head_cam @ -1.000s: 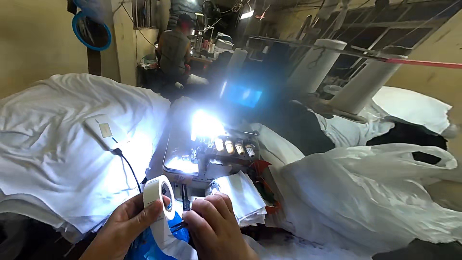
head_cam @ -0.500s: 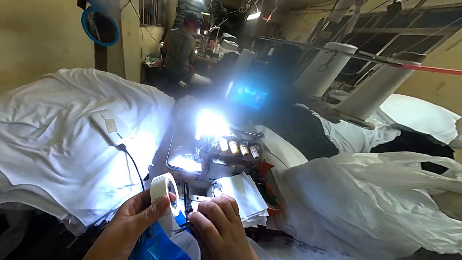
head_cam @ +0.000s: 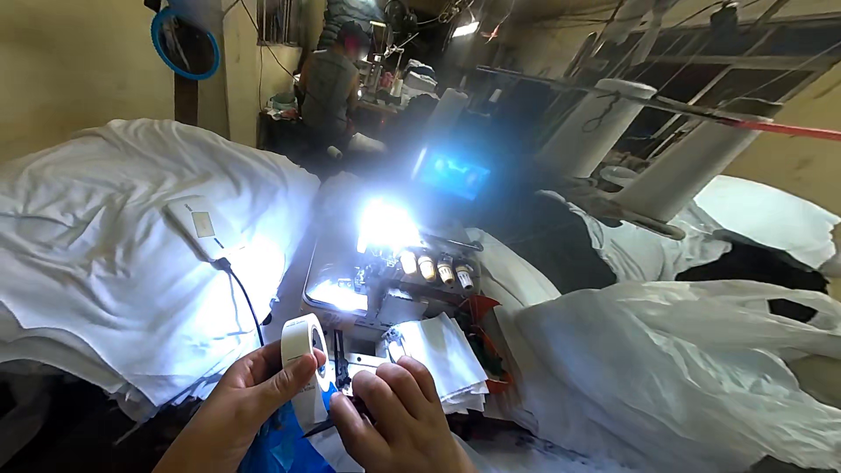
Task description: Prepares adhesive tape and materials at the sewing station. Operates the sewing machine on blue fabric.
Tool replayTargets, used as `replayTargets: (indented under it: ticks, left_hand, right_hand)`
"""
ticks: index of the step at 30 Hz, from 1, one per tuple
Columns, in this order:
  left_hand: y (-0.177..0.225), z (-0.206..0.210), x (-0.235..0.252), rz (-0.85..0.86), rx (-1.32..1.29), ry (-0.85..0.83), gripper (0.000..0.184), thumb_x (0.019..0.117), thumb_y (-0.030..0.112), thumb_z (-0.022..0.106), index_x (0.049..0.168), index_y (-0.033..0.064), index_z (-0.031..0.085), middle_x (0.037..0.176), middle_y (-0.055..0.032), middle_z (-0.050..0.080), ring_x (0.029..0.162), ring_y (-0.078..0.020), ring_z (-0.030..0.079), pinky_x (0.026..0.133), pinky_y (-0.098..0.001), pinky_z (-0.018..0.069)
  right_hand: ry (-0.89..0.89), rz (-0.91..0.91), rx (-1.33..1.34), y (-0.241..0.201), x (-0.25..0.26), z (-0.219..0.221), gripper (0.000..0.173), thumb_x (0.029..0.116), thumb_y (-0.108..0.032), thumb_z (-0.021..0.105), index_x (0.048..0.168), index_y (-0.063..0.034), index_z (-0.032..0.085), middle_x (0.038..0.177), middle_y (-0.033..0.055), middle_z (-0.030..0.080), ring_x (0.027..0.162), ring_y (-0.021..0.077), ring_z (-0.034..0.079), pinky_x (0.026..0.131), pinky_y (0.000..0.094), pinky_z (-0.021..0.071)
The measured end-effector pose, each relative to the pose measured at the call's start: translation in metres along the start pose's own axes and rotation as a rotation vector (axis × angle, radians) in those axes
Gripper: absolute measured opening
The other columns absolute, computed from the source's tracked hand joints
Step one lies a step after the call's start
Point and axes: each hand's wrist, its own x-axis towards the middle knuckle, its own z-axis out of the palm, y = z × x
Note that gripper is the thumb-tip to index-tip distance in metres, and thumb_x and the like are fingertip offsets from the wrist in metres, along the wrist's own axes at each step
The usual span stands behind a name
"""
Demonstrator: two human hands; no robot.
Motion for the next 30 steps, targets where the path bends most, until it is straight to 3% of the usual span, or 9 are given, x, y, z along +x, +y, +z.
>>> replayTargets:
  ticks: [15, 30]
  left_hand:
    - [-0.0022, 0.0003, -0.0002, -0.028, -0.013, 0.000, 0.014, 0.0952, 0.011, 0.065, 0.107, 0.0057, 0.069, 0.091, -0.0007, 0.074, 0.082, -0.0081, 0.071, 0.075, -0.0238, 0.0596]
    - [-0.0043, -0.0008, -0.0013, -0.028, -0.019, 0.002, 0.014, 0.0956, 0.010, 0.064, 0.108, 0.0044, 0.068, 0.092, -0.0009, 0.074, 0.084, -0.0084, 0.071, 0.078, -0.0243, 0.0596]
  right_hand:
    - [-0.068, -0.108, -0.048, 0.0041, 0.0048, -0.0087, 0.014, 0.1046, -0.021, 0.050, 0.111, -0.0251, 0.062, 0.093, -0.0021, 0.058, 0.090, 0.0144, 0.054, 0.094, 0.0325, 0.0394]
    - [-0.067, -0.085, -0.051, 0.0012, -0.0011, -0.0106, 0.014, 0.1041, -0.023, 0.051, 0.111, -0.0252, 0.062, 0.091, -0.0024, 0.058, 0.086, 0.0150, 0.054, 0.092, 0.0331, 0.0399]
